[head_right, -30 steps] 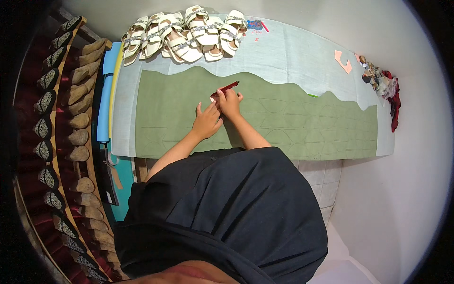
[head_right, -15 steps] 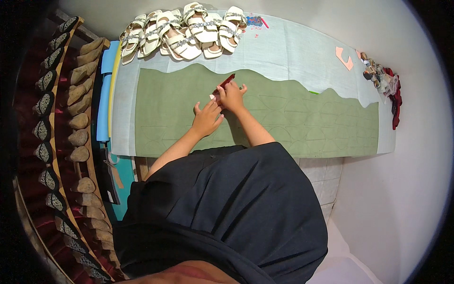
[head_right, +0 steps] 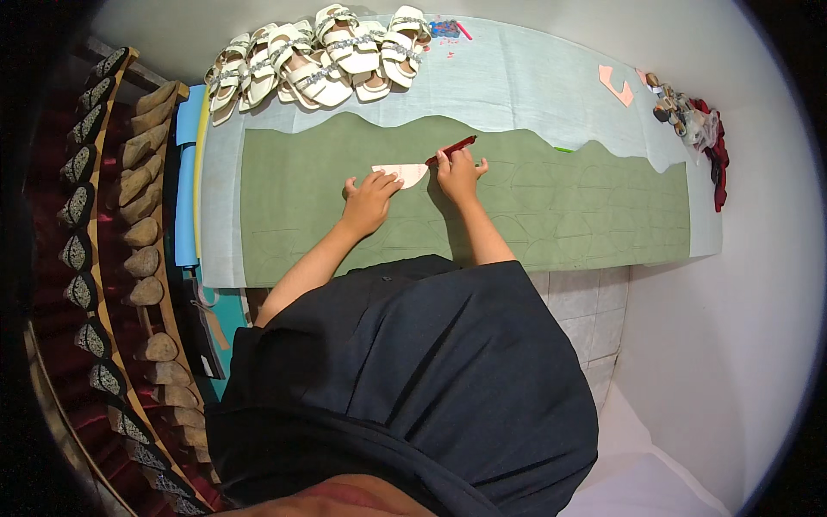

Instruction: The person uses a red pen to trace the outline of a white curved template onto a large piece of green fabric laid out on a table. The person repeatedly repositions the template and traces its shape multiple times across the fabric surface.

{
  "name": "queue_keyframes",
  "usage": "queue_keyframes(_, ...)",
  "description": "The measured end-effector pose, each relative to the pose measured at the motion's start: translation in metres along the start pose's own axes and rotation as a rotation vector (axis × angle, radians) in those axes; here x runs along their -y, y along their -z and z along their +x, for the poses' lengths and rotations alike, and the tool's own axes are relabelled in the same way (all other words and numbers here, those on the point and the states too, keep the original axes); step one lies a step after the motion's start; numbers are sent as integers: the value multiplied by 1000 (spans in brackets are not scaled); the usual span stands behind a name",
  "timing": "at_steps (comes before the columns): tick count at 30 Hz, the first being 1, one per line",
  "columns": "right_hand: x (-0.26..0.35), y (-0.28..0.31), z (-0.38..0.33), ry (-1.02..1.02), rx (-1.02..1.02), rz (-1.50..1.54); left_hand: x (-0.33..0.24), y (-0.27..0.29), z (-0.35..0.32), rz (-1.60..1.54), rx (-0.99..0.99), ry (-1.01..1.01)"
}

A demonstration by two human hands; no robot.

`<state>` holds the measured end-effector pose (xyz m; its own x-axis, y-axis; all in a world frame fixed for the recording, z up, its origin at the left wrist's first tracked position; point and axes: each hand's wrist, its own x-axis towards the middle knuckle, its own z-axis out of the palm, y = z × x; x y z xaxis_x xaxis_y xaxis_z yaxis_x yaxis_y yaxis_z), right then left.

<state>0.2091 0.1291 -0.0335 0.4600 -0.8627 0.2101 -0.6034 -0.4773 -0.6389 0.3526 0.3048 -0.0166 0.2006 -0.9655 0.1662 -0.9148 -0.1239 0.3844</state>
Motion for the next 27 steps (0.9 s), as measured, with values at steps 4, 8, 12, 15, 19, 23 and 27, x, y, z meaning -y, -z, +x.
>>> queue_keyframes(4,-3,-1,-2,22,-29,-43,17,12,24,1,105,-131)
queue_keyframes(8,-3,0,-4,4,-53,-41,27,29,48,96,282,-254)
queue_keyframes(12,-7,2,-2,8,-56,-81,24,40,76,176,513,-263)
queue_keyframes(15,-2,9,-7,-44,-84,33,31,40,86,-39,388,-191)
queue_keyframes(19,33,10,-44,175,-175,226,34,36,108,107,397,90)
queue_keyframes(23,54,-5,-73,482,29,95,29,41,131,249,567,133)
queue_keyframes(27,76,-28,-77,590,2,-33,27,38,138,336,630,100)
